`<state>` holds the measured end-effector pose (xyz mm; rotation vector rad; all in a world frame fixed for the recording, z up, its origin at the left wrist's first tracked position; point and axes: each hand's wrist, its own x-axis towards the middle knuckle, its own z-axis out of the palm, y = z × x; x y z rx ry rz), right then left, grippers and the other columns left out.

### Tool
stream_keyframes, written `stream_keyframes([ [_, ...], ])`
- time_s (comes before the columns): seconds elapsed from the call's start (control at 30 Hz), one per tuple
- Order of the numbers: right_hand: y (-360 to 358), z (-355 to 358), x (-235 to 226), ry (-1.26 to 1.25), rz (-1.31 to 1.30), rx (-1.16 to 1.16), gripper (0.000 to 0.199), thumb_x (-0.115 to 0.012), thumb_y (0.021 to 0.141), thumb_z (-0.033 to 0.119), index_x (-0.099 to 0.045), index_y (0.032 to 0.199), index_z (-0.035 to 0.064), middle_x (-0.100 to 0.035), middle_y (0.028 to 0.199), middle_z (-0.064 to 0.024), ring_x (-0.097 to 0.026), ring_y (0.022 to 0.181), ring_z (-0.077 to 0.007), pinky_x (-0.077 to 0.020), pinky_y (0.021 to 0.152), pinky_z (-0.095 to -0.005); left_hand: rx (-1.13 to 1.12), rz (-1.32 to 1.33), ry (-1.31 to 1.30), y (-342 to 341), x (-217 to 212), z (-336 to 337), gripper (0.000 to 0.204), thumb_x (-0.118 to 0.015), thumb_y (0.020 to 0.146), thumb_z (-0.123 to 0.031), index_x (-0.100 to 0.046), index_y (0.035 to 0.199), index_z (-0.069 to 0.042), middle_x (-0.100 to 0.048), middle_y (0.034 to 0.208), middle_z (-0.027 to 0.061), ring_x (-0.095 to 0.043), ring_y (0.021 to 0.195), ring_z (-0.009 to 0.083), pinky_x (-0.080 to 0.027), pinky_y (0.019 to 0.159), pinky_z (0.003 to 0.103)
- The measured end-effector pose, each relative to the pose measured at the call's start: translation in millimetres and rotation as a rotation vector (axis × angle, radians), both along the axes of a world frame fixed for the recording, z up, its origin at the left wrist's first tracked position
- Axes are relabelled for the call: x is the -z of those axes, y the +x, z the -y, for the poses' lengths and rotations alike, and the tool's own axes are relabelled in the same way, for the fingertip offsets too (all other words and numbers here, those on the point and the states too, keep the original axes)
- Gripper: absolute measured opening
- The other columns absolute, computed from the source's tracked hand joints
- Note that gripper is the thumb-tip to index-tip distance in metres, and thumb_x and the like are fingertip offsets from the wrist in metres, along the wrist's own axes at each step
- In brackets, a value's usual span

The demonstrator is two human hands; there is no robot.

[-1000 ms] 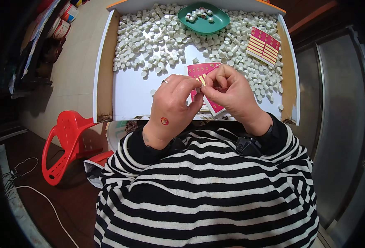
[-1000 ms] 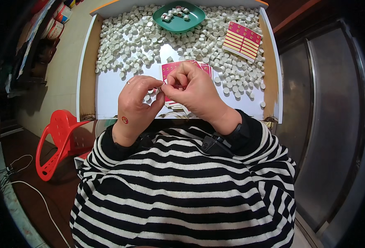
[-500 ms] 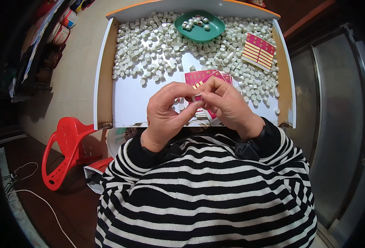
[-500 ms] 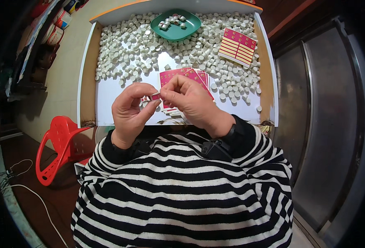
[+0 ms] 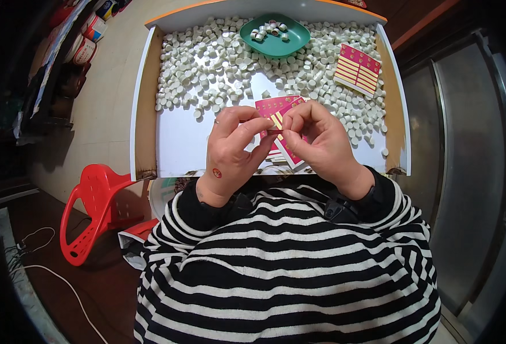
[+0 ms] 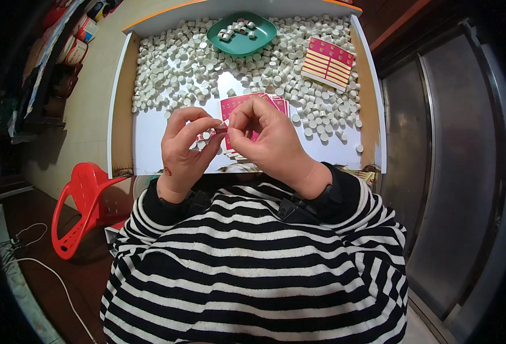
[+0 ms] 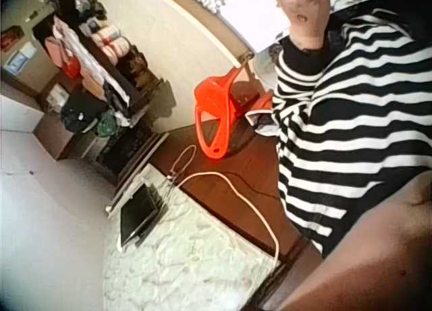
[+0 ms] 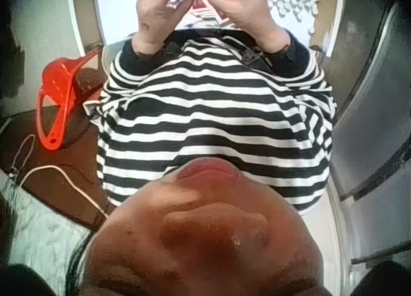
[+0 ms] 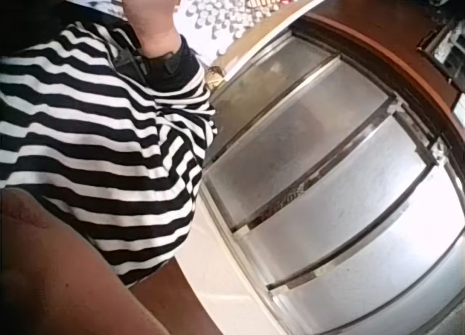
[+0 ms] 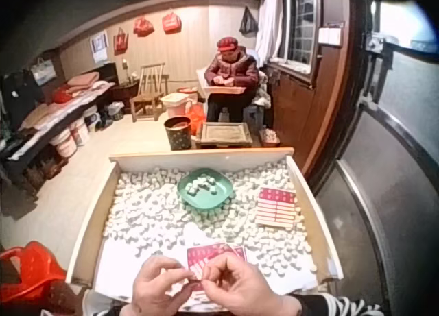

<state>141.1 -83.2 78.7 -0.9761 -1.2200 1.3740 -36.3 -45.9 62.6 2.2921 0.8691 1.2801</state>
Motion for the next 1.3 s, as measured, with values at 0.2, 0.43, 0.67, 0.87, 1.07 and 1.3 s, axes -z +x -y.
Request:
stream_keyframes([
  [0.2, -1, -3, 7, -0.044, -0.184, -0.05, 0.013, -0.058, 0.085, -0.002, -0.047, 0.088, 0.0034, -0.054, 0.096, -0.0052, -0.05, 0.085, -0.0085, -0.0426, 0.08, -0.0235, 0.039, 0.11, 0.051, 0, -1, 3, 0.032, -0.076, 0.062, 0.005, -0.066, 0.091, -0.005, -0.057, 0.09, 0.0075, -0.056, 0.079, 0.0219, -0.046, 0.064, 0.029],
  [0.43, 3, -1, 8, -0.26, -0.461, -0.244, 0.014, -0.059, 0.084, -0.003, -0.047, 0.088, 0.0044, -0.056, 0.105, -0.0095, -0.051, 0.091, -0.0113, -0.0426, 0.087, -0.0267, 0.222, 0.302, -0.075, 0, 1, 3, 0.037, -0.075, 0.065, 0.005, -0.064, 0.099, -0.004, -0.056, 0.09, 0.0063, -0.056, 0.081, 0.0186, -0.047, 0.068, 0.028],
  [0.67, 1, -4, 13, 0.188, 0.115, -0.053, 0.019, -0.062, 0.08, -0.005, -0.048, 0.089, 0.0031, -0.056, 0.104, -0.0088, -0.053, 0.093, -0.0127, -0.0436, 0.085, -0.0268, 0.457, 0.678, -1.04, -4, 3, 5, 0.03, -0.065, 0.084, -0.002, -0.054, 0.111, 0.001, -0.059, 0.097, 0.0062, -0.057, 0.086, 0.0121, -0.048, 0.075, 0.025],
  [0.87, 4, -5, 13, 0.177, 0.184, -0.065, 0.019, -0.064, 0.079, -0.005, -0.051, 0.092, 0.0018, -0.055, 0.101, -0.0077, -0.052, 0.091, -0.0115, -0.0434, 0.083, -0.0258, 0.469, 0.599, -1.086, -10, 10, -1, 0.017, -0.062, 0.087, -0.005, -0.057, 0.103, 0.002, -0.062, 0.093, 0.0055, -0.059, 0.082, 0.0102, -0.048, 0.074, 0.024],
  [1.07, 25, -32, 28, 0.039, 0.538, 0.018, 0.021, -0.064, 0.079, -0.001, -0.056, 0.098, 0.0015, -0.055, 0.095, -0.0068, -0.054, 0.09, -0.0152, -0.0444, 0.079, -0.0279, 0.063, 0.336, -0.729, -30, 23, -14, 0.008, -0.061, 0.086, -0.003, -0.062, 0.092, 0.002, -0.064, 0.085, 0.0041, -0.06, 0.077, 0.0088, -0.047, 0.071, 0.022],
  [1.3, 26, -46, 62, 0.559, 1.072, 0.084, 0.022, -0.064, 0.073, 0.003, -0.059, 0.095, 0.0025, -0.054, 0.088, -0.0111, -0.053, 0.09, -0.0289, -0.0446, 0.079, -0.0364, -0.265, -0.063, -0.434, -64, 68, -32, 0.009, -0.061, 0.083, -0.003, -0.062, 0.09, 0.001, -0.063, 0.081, 0.0065, -0.059, 0.071, 0.0135, -0.047, 0.065, 0.025],
])
